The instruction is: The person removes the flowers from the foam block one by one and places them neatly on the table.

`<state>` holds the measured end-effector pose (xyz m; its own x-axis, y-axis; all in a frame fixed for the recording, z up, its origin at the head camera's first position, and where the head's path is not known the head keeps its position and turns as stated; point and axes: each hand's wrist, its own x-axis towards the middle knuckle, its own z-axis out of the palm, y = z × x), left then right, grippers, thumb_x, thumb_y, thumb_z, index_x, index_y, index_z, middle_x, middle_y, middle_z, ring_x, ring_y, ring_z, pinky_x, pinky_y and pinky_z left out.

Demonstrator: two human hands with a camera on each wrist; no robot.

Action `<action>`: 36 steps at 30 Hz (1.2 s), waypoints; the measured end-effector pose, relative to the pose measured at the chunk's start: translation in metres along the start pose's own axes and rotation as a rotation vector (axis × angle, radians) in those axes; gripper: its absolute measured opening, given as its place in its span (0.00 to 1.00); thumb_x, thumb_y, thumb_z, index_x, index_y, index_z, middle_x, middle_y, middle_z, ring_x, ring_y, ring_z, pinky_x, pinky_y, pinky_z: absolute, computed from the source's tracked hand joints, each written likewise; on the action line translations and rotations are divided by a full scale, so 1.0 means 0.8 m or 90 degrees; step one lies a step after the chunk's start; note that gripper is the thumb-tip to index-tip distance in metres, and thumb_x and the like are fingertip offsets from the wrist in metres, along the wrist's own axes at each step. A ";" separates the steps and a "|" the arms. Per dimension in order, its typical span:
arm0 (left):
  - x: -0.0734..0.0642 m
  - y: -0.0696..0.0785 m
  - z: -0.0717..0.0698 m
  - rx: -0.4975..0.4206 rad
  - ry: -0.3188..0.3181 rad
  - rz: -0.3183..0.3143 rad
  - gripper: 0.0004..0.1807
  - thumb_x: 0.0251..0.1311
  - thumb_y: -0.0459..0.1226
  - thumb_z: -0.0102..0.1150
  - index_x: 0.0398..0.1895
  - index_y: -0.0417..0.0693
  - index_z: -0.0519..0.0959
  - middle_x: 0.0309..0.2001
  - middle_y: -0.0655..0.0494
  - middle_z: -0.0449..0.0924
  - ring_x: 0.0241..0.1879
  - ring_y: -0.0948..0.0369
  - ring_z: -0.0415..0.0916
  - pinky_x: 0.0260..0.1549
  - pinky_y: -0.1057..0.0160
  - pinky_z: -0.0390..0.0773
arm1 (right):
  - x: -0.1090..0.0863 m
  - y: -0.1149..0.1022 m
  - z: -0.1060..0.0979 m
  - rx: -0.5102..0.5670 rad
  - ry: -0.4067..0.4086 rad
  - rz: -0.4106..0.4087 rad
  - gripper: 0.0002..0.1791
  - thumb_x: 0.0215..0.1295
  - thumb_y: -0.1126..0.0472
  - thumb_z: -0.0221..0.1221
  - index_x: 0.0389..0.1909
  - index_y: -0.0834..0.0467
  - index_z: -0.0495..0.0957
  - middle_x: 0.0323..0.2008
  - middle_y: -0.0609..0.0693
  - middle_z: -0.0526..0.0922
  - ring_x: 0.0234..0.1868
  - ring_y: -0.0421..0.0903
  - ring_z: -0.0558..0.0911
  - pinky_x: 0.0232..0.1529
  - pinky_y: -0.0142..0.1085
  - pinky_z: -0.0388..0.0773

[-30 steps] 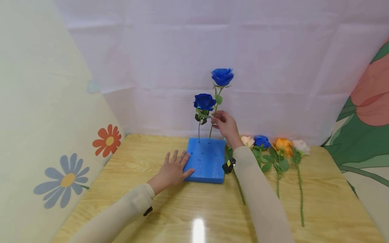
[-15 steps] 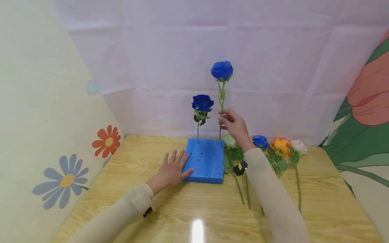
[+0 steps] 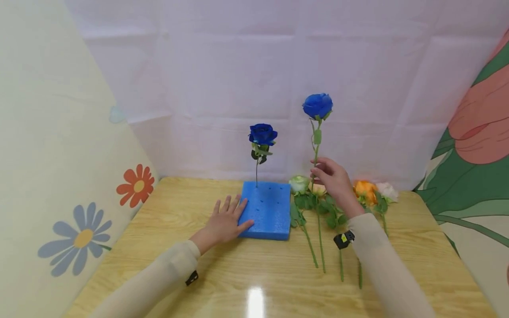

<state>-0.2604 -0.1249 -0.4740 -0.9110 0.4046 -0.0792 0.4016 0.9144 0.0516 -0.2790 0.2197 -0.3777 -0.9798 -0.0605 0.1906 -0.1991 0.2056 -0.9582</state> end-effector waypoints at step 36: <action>0.004 0.001 0.004 0.003 0.000 0.009 0.47 0.71 0.70 0.27 0.83 0.52 0.46 0.82 0.49 0.40 0.79 0.37 0.40 0.73 0.33 0.41 | -0.092 0.035 -0.115 -0.080 0.030 0.039 0.16 0.76 0.55 0.57 0.62 0.43 0.74 0.42 0.36 0.80 0.44 0.34 0.82 0.43 0.34 0.84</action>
<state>-0.2624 -0.1228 -0.4776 -0.9055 0.4169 -0.0792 0.4142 0.9089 0.0488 -0.2140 0.3196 -0.3992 -0.9894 0.0007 0.1455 -0.1371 0.3291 -0.9343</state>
